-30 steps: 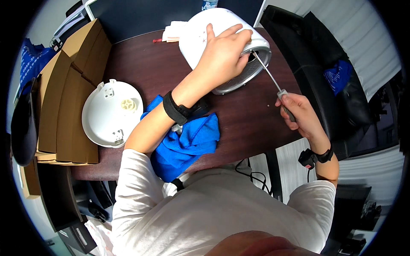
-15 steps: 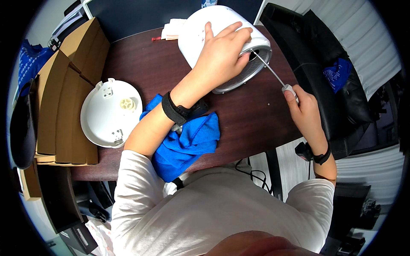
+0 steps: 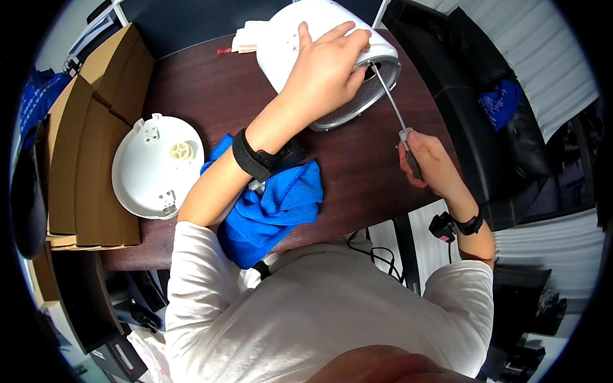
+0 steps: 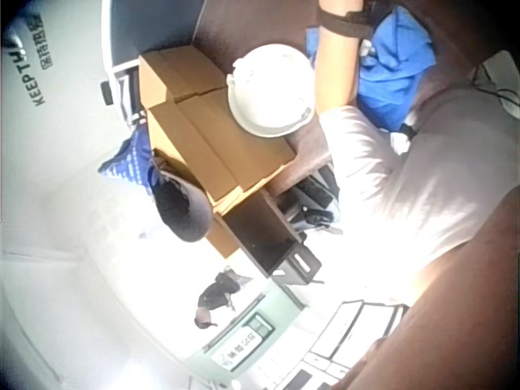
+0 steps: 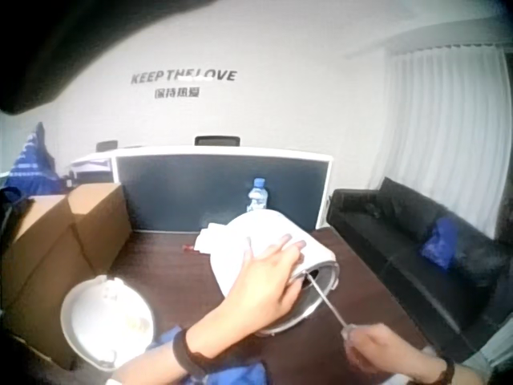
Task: The person uses a screwdriver to tighten screws on the bottom of a white appliance, then wipes the surface with a blue cloth and places the lid on top.
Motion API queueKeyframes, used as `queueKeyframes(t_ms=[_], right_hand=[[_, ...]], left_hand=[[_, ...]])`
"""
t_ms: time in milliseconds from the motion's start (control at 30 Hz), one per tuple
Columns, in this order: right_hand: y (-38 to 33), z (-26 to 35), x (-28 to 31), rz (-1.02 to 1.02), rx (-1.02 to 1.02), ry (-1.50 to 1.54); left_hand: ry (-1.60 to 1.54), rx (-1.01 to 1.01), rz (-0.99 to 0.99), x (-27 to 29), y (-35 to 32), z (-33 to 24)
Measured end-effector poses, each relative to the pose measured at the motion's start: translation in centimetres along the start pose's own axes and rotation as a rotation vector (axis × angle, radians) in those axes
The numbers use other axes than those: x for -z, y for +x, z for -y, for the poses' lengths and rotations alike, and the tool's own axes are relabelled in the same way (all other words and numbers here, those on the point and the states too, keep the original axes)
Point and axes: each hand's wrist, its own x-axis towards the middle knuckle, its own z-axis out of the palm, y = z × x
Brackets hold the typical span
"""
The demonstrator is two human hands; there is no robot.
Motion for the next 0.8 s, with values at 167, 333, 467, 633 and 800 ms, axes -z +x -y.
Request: queueKeyframes(t_ms=[167, 333, 467, 633, 800], right_hand=[[0.1, -0.1, -0.8, 0.094, -0.079, 0.274], [0.4, -0.9, 0.0, -0.135, 0.074, -0.094], [-0.1, 0.3, 0.7, -0.341, 0.231, -0.494], [-1.0, 3.0, 0.4, -0.561, 0.350, -0.978], [-1.4, 4.2, 1.2, -0.700, 0.542, -1.257]], left_hand=[[0.002, 0.008, -0.018, 0.1, -0.1, 0.1], [-0.049, 0.014, 0.019, 0.5, -0.1, 0.3], [-0.053, -0.016, 0.011, 0.3, 0.0, 0.6], [-0.056, -0.007, 0.011, 0.3, -0.1, 0.7], [-0.049, -0.013, 0.004, 0.4, 0.0, 0.6]])
